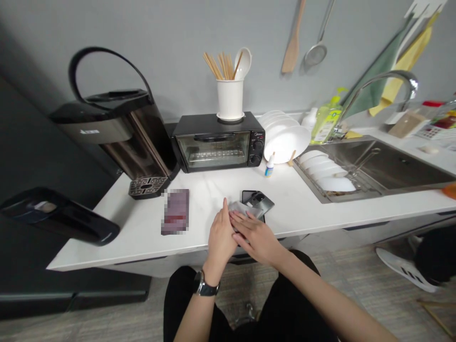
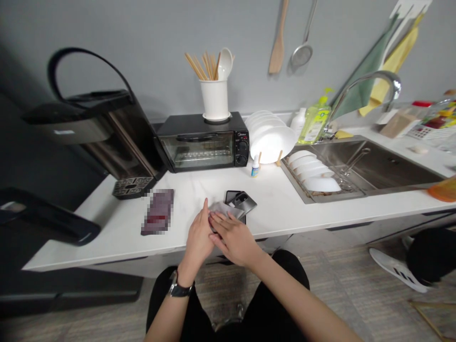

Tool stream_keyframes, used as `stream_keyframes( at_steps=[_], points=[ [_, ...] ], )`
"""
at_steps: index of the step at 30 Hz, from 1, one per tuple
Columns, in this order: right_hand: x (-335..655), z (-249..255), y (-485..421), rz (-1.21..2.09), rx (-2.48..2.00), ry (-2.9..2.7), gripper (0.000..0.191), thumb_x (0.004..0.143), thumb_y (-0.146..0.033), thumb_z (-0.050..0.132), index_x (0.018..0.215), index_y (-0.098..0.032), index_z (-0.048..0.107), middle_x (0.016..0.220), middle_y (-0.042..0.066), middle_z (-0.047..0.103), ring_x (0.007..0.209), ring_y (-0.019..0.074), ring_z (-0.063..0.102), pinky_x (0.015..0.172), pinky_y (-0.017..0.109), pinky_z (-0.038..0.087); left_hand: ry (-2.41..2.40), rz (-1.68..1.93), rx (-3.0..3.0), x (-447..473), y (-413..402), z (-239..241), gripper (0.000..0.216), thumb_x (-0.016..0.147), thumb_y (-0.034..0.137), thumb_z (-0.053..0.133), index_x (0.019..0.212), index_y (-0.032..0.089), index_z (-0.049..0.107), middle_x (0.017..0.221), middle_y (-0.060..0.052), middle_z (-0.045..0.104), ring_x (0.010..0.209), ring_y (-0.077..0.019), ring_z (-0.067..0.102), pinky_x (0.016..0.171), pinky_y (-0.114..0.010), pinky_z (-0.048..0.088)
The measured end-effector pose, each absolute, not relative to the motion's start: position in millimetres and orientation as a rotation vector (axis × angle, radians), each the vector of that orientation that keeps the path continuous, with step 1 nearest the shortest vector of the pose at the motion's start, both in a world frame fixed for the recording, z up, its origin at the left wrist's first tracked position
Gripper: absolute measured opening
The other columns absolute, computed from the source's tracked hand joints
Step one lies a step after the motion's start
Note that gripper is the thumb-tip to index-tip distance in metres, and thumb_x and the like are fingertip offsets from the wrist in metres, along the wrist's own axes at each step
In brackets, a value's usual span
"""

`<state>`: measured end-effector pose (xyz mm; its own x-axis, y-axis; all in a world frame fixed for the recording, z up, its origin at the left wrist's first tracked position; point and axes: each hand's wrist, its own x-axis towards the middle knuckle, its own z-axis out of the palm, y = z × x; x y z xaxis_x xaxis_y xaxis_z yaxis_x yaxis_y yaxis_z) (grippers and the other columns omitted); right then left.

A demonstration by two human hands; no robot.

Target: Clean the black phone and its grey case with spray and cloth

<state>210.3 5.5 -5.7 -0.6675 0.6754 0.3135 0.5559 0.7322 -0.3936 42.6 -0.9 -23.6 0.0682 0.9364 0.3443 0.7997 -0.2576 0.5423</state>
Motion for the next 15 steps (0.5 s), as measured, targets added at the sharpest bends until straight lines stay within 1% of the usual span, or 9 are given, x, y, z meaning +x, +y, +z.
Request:
stream_keyframes(
  at_steps=[1, 2, 3, 5, 6, 7, 9, 11, 15],
  points=[
    [214, -5, 0, 0.387, -0.907, -2.502, 0.052, 0.11, -0.038, 0.042, 0.158, -0.019, 0.045, 0.162, 0.01, 0.047, 0.152, 0.0248, 0.043, 0.127, 0.053, 0.034, 1.772, 0.939, 2.137, 43, -1, -23, 0.099, 0.085, 0.007, 0.061, 0.166, 0.017, 0.005, 0.132, -0.015, 0.064, 0.121, -0.0284, 0.064, 0.105, -0.043, 0.053],
    [219, -6, -3, 0.4, -0.896, -2.499, 0.051, 0.11, -0.037, 0.043, 0.159, -0.022, 0.044, 0.161, 0.008, 0.048, 0.151, 0.0241, 0.044, 0.127, 0.052, 0.035, 1.782, 0.922, 2.136, 43, -1, -22, 0.099, 0.084, 0.01, 0.065, 0.166, 0.018, 0.009, 0.13, -0.014, 0.064, 0.12, -0.0289, 0.064, 0.104, -0.043, 0.053],
    [228, -7, -5, 0.405, -0.906, -2.486, 0.05, 0.11, -0.036, 0.044, 0.159, -0.024, 0.044, 0.161, 0.007, 0.048, 0.151, 0.0235, 0.044, 0.127, 0.052, 0.035, 1.791, 0.906, 2.132, 44, -1, -21, 0.097, 0.083, 0.015, 0.071, 0.164, 0.019, 0.018, 0.128, -0.013, 0.064, 0.119, -0.0296, 0.064, 0.104, -0.043, 0.054],
    [248, -12, -3, 0.384, -0.984, -2.43, 0.051, 0.109, -0.033, 0.045, 0.16, -0.028, 0.042, 0.161, 0.005, 0.049, 0.151, 0.0234, 0.045, 0.127, 0.051, 0.036, 1.787, 0.9, 2.124, 47, -1, -16, 0.083, 0.081, 0.028, 0.08, 0.154, 0.022, 0.041, 0.125, -0.011, 0.063, 0.119, -0.0303, 0.063, 0.104, -0.044, 0.054],
    [258, -14, 1, 0.353, -1.047, -2.392, 0.053, 0.109, -0.033, 0.046, 0.161, -0.029, 0.041, 0.161, 0.005, 0.048, 0.151, 0.0243, 0.045, 0.126, 0.052, 0.037, 1.774, 0.911, 2.122, 48, -1, -14, 0.075, 0.08, 0.033, 0.082, 0.147, 0.023, 0.049, 0.123, -0.01, 0.064, 0.118, -0.03, 0.064, 0.104, -0.043, 0.054],
    [268, -17, 7, 0.309, -1.115, -2.352, 0.054, 0.108, -0.034, 0.047, 0.161, -0.029, 0.04, 0.162, 0.006, 0.047, 0.151, 0.0255, 0.044, 0.126, 0.054, 0.038, 1.76, 0.925, 2.122, 49, 0, -13, 0.067, 0.081, 0.037, 0.082, 0.14, 0.024, 0.054, 0.121, -0.009, 0.064, 0.116, -0.0294, 0.064, 0.104, -0.043, 0.054],
    [282, -21, 21, 0.215, -1.245, -2.274, 0.056, 0.108, -0.037, 0.047, 0.162, -0.027, 0.039, 0.163, 0.009, 0.045, 0.151, 0.0282, 0.044, 0.124, 0.056, 0.039, 1.736, 0.952, 2.126, 49, 1, -10, 0.06, 0.082, 0.04, 0.082, 0.135, 0.025, 0.058, 0.118, -0.008, 0.064, 0.115, -0.0284, 0.064, 0.103, -0.043, 0.054],
    [285, -23, 36, 0.145, -1.342, -2.214, 0.058, 0.108, -0.042, 0.047, 0.162, -0.023, 0.04, 0.162, 0.012, 0.045, 0.15, 0.0308, 0.045, 0.124, 0.059, 0.038, 1.732, 0.959, 2.127, 49, 1, -10, 0.06, 0.082, 0.04, 0.082, 0.134, 0.024, 0.057, 0.119, -0.008, 0.063, 0.115, -0.0282, 0.064, 0.103, -0.042, 0.054],
    [257, -20, 51, 0.106, -1.367, -2.174, 0.062, 0.105, -0.048, 0.051, 0.157, -0.014, 0.047, 0.16, 0.017, 0.048, 0.152, 0.0348, 0.041, 0.125, 0.061, 0.034, 1.723, 0.946, 2.124, 49, 2, -9, 0.059, 0.083, 0.037, 0.081, 0.134, 0.023, 0.056, 0.121, -0.008, 0.063, 0.115, -0.0278, 0.064, 0.104, -0.042, 0.054]
  ],
)
